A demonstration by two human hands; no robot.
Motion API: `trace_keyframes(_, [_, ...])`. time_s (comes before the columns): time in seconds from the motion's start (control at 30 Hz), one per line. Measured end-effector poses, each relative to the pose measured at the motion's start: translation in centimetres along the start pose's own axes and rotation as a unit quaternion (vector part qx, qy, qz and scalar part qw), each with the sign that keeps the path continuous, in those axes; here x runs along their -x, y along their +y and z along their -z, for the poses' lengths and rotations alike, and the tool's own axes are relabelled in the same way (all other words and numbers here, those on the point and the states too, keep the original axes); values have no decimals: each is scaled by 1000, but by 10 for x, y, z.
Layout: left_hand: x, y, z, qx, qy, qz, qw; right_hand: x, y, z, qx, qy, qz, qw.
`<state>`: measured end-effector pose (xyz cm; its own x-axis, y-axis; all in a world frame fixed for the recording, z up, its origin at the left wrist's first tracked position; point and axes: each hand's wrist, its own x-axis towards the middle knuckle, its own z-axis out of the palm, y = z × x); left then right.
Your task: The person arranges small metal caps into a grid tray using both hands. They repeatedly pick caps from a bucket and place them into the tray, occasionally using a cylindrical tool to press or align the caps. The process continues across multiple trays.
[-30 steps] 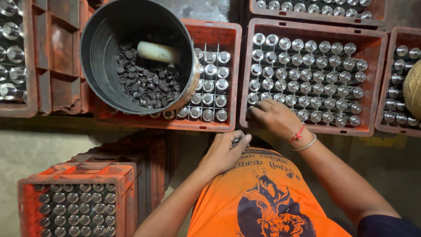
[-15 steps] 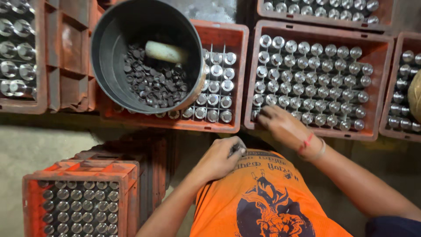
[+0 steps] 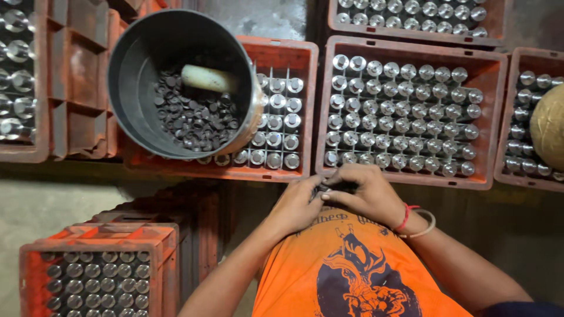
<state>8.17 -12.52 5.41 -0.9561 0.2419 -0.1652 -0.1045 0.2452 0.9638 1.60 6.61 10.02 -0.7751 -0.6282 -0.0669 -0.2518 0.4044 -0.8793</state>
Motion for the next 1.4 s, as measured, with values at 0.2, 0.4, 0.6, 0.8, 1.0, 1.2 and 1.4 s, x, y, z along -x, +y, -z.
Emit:
trace_keyframes(0.2, [-12,18,-3,-110,-15,-34,993,-9,16,17,-12,-75,-133,988])
trace_keyframes(0.4, [-12,22,0,-94,-56,29,994,-33,58,47,144,116,-80,979])
trace_keyframes(0.6, [-7,14,-10,-31,19,83,996,-31,89,31,283,64,41,956])
trace_keyframes(0.8, [-12,3,-21,53,111,162,979,-11,69,39,476,-14,114,872])
trace_keyframes(1.0, [-29,-9,-37,139,127,144,971,-11,53,47,219,15,-4,976])
trace_keyframes(1.2, [-46,-22,-64,260,128,105,951,-13,62,43,-179,-25,-125,976])
trace_keyframes(1.4, [-41,-15,-76,237,101,169,951,-42,96,68,163,85,-6,983])
